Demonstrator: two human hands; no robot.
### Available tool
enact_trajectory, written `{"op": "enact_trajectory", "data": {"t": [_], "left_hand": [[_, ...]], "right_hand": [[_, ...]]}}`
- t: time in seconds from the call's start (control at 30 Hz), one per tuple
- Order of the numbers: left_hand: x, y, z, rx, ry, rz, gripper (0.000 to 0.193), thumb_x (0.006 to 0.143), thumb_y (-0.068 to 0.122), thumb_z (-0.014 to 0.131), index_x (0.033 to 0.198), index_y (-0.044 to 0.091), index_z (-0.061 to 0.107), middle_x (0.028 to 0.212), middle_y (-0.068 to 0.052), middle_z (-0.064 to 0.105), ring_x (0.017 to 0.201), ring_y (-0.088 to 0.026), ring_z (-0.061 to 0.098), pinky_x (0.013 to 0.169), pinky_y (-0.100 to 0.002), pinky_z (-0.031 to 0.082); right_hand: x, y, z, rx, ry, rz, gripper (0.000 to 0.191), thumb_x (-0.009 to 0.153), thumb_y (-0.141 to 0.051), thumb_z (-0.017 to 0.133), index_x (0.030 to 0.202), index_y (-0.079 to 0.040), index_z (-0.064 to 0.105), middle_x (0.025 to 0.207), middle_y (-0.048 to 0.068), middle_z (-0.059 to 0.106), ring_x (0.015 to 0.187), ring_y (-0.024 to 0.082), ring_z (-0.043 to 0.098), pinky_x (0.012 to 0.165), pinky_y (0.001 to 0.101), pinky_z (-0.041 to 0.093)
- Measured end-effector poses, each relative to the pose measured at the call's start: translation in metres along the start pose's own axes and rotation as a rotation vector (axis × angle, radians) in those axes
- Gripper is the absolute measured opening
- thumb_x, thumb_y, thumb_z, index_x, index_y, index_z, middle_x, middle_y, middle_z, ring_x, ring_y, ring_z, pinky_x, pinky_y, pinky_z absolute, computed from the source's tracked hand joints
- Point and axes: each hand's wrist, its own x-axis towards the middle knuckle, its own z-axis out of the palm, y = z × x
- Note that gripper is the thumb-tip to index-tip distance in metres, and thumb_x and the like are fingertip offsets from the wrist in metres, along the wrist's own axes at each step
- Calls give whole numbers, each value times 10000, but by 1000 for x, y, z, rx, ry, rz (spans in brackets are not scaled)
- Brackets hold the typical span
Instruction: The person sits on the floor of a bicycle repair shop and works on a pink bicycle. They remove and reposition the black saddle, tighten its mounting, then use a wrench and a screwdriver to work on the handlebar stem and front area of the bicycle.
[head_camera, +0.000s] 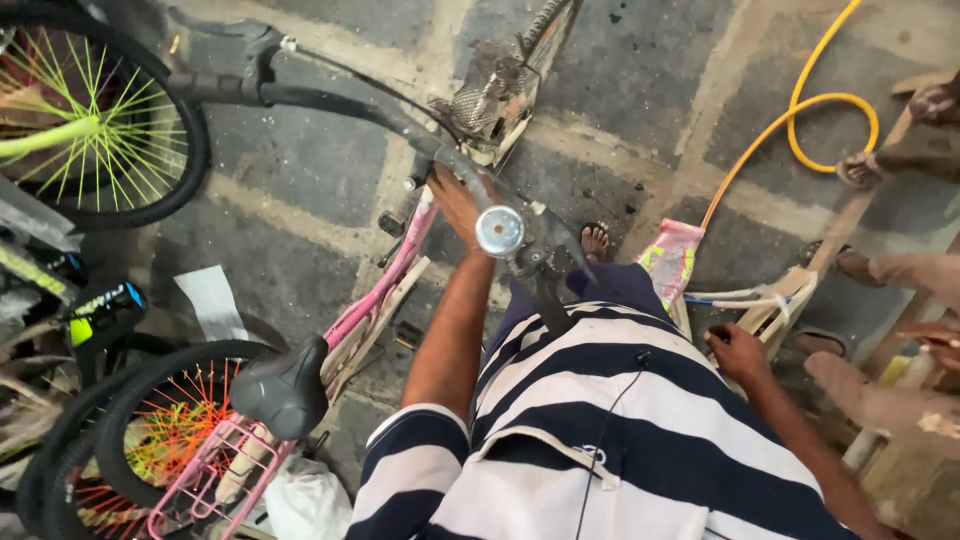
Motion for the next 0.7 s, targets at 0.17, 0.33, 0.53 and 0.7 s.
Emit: {"op": "enact_trajectory", "data": {"t": [0.17,0.33,0.53,0.7], "left_hand": [[3,-13,11,-157,-88,-204,466,902,240,700,1267,-42,627,1209,-279,676,1177,-443,636,1073,-483,481],[26,-49,3,-415,-123,-323,369,1067,223,557,1290,-58,643,1145,-192,771,1028,-271,712,948,-364,542],[25,-29,25,-1019,-17,-654,306,1011,161,692,1211,-63,634,1011,-62,686,923,-180,615,812,-363,497],[27,-8,19,26,8,-327,286,1013,299,714,1122,35,699,979,-175,723,896,-308,684,775,-438,546]], "right_hand": [[6,8,3,-54,-180,51,412,935,-374,687,1176,-49,771,1090,208,782,994,359,759,906,454,577],[58,-9,-16,-128,-278,58,401,927,-388,675,1197,-100,747,1107,195,762,1034,369,711,924,457,550],[136,-52,-50,-26,-193,-247,415,935,-390,700,1169,-51,754,1131,195,757,1068,366,712,921,444,546],[175,-76,-72,13,-216,-333,412,920,-373,707,1172,-50,750,1109,183,759,1036,343,725,908,434,544]]}}
